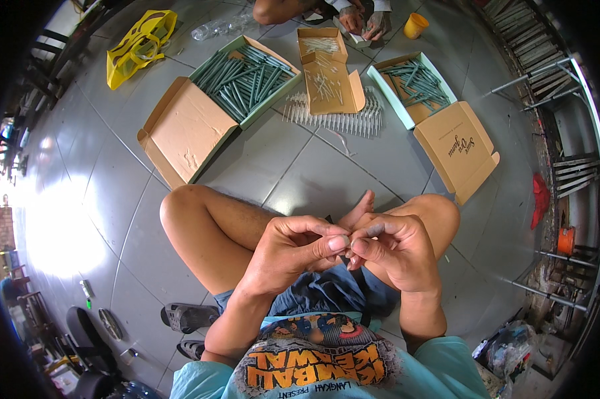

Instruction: The person assembles a pen by inserting an ink cartridge and spring into the pen barrel and then screwing on the tip by hand.

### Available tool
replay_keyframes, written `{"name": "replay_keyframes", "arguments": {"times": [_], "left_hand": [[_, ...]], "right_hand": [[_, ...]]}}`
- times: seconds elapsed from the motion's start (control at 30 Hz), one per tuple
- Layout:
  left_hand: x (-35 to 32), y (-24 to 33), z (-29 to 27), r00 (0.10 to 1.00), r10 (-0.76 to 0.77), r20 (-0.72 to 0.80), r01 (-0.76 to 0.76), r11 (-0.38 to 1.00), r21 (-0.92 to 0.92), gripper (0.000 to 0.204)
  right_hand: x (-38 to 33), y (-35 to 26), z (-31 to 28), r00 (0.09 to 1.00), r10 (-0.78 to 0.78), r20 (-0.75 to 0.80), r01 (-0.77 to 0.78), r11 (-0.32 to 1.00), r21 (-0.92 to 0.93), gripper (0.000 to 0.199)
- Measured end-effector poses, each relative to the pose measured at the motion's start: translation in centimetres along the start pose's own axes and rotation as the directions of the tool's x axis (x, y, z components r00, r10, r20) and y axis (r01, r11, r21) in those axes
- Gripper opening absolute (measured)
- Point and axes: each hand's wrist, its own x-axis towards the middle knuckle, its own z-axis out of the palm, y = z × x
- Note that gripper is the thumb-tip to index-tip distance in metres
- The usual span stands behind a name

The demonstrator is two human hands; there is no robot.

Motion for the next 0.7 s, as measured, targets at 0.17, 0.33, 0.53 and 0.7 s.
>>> {"name": "replay_keyframes", "arguments": {"times": [0.17, 0.33, 0.53, 0.7], "left_hand": [[0.04, 0.07, 0.09, 1.0, -0.003, 0.002, 0.003, 1.0, 0.006, 0.013], [0.01, -0.01, 0.09, 1.0, 0.001, -0.002, -0.001, 1.0, -0.001, 0.013], [-0.03, 0.03, -0.06, 1.0, -0.022, -0.011, 0.022, 1.0, 0.016, 0.012], [-0.02, -0.08, -0.11, 1.0, -0.008, -0.001, 0.008, 1.0, 0.011, 0.012]], "right_hand": [[0.0, 0.05, -0.12, 1.0, 0.007, 0.007, -0.007, 1.0, -0.003, 0.011], [0.01, 0.1, -0.01, 1.0, 0.013, 0.0, -0.013, 1.0, -0.01, 0.013], [0.02, 0.18, 0.01, 1.0, 0.012, -0.003, -0.012, 1.0, -0.007, 0.012], [0.02, 0.16, 0.06, 1.0, 0.013, 0.0, -0.013, 1.0, -0.009, 0.011]]}}
